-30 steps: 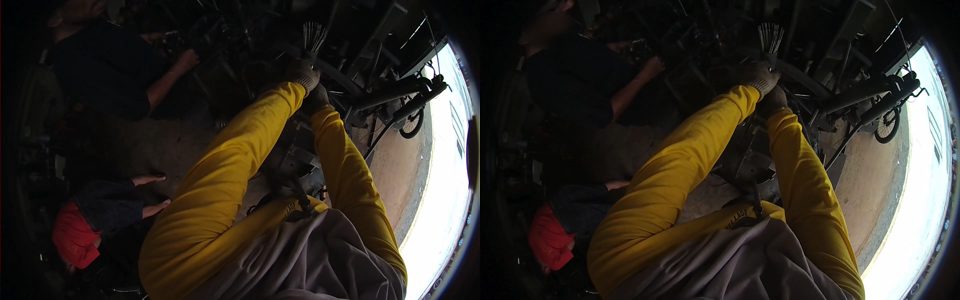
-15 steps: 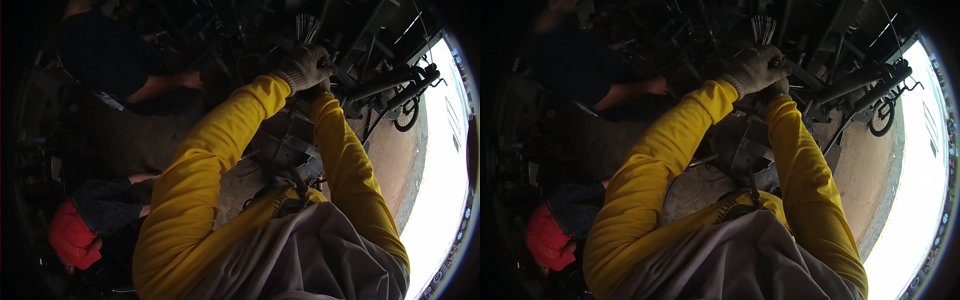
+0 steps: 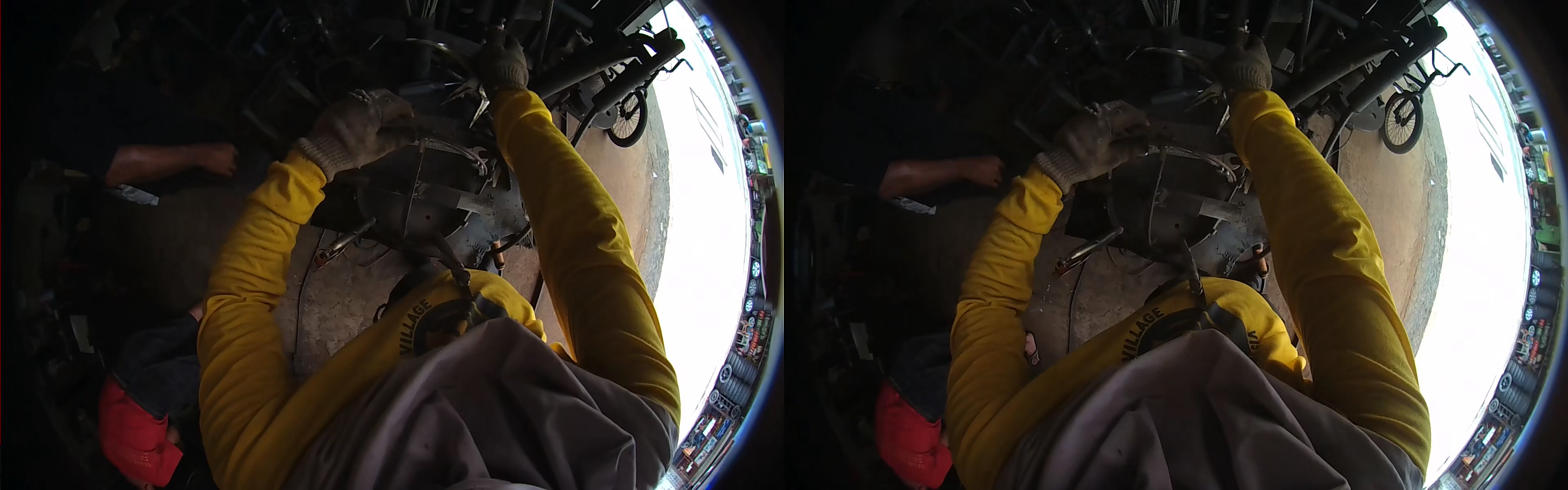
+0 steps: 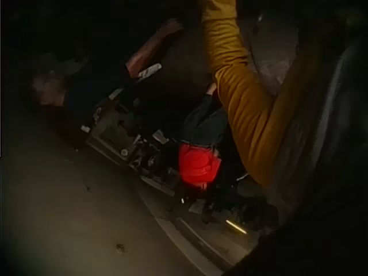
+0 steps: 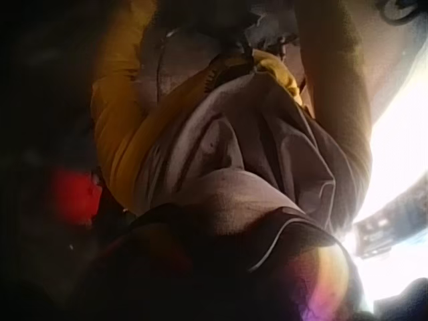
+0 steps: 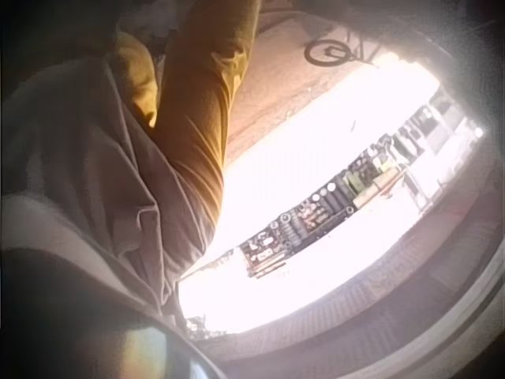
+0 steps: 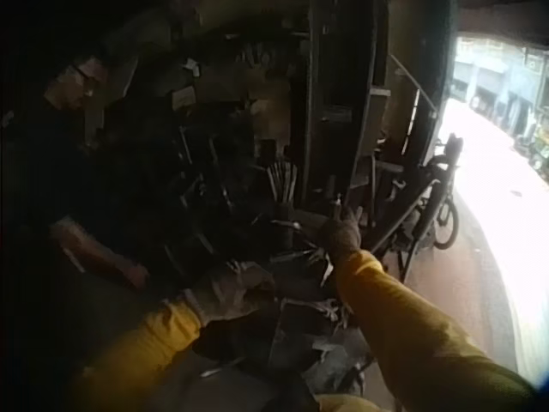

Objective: The person fits metal plates together by hand, secures them with clamps, and uses an angle grinder to grind down edges and surfaces of the metal assembly.

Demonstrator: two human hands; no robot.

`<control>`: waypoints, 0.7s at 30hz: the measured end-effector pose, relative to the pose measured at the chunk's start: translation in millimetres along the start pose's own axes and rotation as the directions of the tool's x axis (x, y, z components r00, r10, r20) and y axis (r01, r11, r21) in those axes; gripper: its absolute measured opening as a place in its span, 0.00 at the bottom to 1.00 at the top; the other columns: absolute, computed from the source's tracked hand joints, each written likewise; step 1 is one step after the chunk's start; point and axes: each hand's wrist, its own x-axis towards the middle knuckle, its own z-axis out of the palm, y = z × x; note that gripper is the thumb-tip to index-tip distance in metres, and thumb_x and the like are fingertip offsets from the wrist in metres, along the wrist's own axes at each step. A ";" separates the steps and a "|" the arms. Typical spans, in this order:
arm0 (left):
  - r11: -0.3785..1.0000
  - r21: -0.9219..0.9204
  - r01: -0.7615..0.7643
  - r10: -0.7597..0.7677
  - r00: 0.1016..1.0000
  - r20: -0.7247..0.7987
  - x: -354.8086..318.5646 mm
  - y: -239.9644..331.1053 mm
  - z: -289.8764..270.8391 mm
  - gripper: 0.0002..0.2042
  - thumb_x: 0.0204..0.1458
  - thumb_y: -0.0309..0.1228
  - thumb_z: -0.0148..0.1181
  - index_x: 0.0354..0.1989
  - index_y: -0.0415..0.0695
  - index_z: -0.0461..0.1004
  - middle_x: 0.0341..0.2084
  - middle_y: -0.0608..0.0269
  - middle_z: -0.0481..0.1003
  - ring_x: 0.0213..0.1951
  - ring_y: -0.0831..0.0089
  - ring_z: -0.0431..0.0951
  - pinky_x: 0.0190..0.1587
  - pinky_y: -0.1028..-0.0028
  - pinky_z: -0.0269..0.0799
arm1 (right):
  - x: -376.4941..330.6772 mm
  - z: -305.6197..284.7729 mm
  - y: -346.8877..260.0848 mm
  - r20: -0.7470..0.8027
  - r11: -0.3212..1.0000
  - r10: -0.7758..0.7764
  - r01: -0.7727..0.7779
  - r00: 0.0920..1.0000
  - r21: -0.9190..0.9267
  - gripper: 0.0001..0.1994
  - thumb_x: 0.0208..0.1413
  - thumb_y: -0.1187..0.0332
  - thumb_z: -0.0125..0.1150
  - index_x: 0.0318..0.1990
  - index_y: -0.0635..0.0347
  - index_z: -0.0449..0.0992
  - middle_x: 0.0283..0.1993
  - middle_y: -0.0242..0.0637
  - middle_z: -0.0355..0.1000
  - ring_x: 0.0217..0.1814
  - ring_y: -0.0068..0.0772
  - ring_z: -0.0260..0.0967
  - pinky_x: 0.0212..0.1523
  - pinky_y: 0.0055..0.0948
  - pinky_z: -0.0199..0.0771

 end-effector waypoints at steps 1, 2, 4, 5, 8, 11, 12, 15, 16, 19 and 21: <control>0.999 0.016 0.037 -0.037 0.999 -0.018 -12.2 0.7 0.3 0.16 0.54 0.39 0.64 0.47 0.45 0.75 0.41 0.61 0.77 0.44 0.67 0.80 0.46 0.68 0.78 | -25.0 10.5 -5.7 0.090 0.989 -0.110 0.118 0.990 -0.093 0.25 0.61 0.49 0.50 0.55 0.60 0.71 0.48 0.53 0.75 0.51 0.56 0.73 0.52 0.44 0.73; 0.998 0.057 0.000 0.003 0.999 -0.047 -16.3 4.4 0.5 0.15 0.54 0.41 0.64 0.46 0.47 0.76 0.42 0.61 0.77 0.44 0.65 0.80 0.46 0.66 0.78 | -37.7 21.9 -12.8 0.175 0.953 -0.220 0.250 0.960 -0.173 0.24 0.62 0.51 0.51 0.56 0.60 0.70 0.49 0.52 0.75 0.52 0.54 0.73 0.53 0.43 0.72; 0.985 0.151 -0.090 0.103 0.991 -0.082 5.3 14.2 4.5 0.15 0.55 0.45 0.61 0.46 0.50 0.77 0.44 0.61 0.77 0.44 0.62 0.79 0.47 0.63 0.76 | 0.7 28.8 43.8 0.282 0.944 -0.258 0.303 0.924 -0.130 0.27 0.57 0.51 0.59 0.59 0.57 0.69 0.53 0.49 0.72 0.56 0.52 0.71 0.56 0.41 0.72; 0.972 0.188 -0.141 0.160 0.983 -0.089 27.3 19.1 12.2 0.16 0.56 0.46 0.60 0.46 0.52 0.78 0.44 0.62 0.77 0.44 0.61 0.79 0.48 0.61 0.75 | 29.6 16.4 83.1 0.315 0.878 -0.349 0.425 0.883 -0.220 0.29 0.55 0.51 0.61 0.61 0.55 0.69 0.54 0.48 0.72 0.57 0.51 0.70 0.58 0.41 0.72; 0.966 0.255 0.041 -0.013 0.994 -0.110 -12.0 3.4 24.7 0.15 0.56 0.48 0.59 0.45 0.53 0.78 0.43 0.64 0.78 0.44 0.60 0.79 0.51 0.60 0.73 | -41.9 41.8 10.0 0.651 0.522 -0.253 0.668 0.716 -0.531 0.28 0.58 0.55 0.59 0.64 0.53 0.65 0.53 0.48 0.74 0.57 0.48 0.72 0.59 0.41 0.73; 0.969 0.247 0.021 -0.006 0.998 -0.060 9.3 13.7 22.5 0.15 0.57 0.49 0.56 0.44 0.55 0.78 0.40 0.64 0.79 0.44 0.61 0.79 0.52 0.60 0.72 | 26.5 42.7 76.3 0.724 0.426 -0.208 0.728 0.657 -0.538 0.27 0.62 0.52 0.53 0.65 0.54 0.65 0.54 0.49 0.74 0.56 0.50 0.72 0.57 0.42 0.72; 0.972 0.232 0.031 -0.022 0.999 -0.042 10.8 13.8 22.2 0.14 0.58 0.48 0.55 0.44 0.56 0.78 0.40 0.65 0.79 0.44 0.62 0.79 0.51 0.61 0.72 | 30.1 46.5 87.8 0.727 0.413 -0.217 0.736 0.652 -0.537 0.27 0.62 0.52 0.53 0.65 0.54 0.65 0.54 0.49 0.74 0.56 0.50 0.72 0.57 0.42 0.72; 0.965 0.261 0.020 -0.012 0.999 -0.032 12.9 20.5 8.9 0.13 0.60 0.47 0.53 0.43 0.56 0.78 0.39 0.67 0.79 0.43 0.63 0.79 0.50 0.61 0.73 | 26.0 42.4 95.7 0.532 0.883 -0.088 0.313 0.842 -0.350 0.28 0.64 0.48 0.47 0.65 0.54 0.64 0.56 0.48 0.73 0.57 0.51 0.73 0.56 0.42 0.72; 0.954 0.301 0.004 0.004 1.000 -0.026 9.7 24.1 4.1 0.13 0.60 0.47 0.51 0.43 0.56 0.78 0.39 0.67 0.79 0.43 0.63 0.79 0.49 0.61 0.73 | 16.4 41.9 84.5 0.475 0.844 -0.069 0.305 0.877 -0.441 0.28 0.65 0.47 0.44 0.64 0.55 0.65 0.55 0.48 0.74 0.57 0.51 0.72 0.56 0.42 0.71; 0.971 0.234 0.050 -0.055 0.998 0.015 0.7 18.2 9.7 0.13 0.61 0.45 0.51 0.43 0.56 0.78 0.39 0.69 0.79 0.42 0.63 0.80 0.47 0.62 0.74 | -28.7 10.3 41.0 0.476 0.793 -0.189 0.420 0.859 -0.442 0.27 0.65 0.47 0.44 0.62 0.55 0.68 0.54 0.47 0.75 0.58 0.50 0.72 0.55 0.41 0.72; 0.970 0.242 0.031 -0.024 0.999 -0.031 -0.7 18.4 13.1 0.12 0.61 0.45 0.51 0.43 0.56 0.78 0.39 0.69 0.79 0.41 0.63 0.80 0.46 0.62 0.75 | -60.3 -26.0 26.8 0.507 0.766 -0.325 0.537 0.798 -0.355 0.25 0.65 0.49 0.47 0.61 0.55 0.69 0.54 0.46 0.75 0.58 0.48 0.73 0.55 0.40 0.72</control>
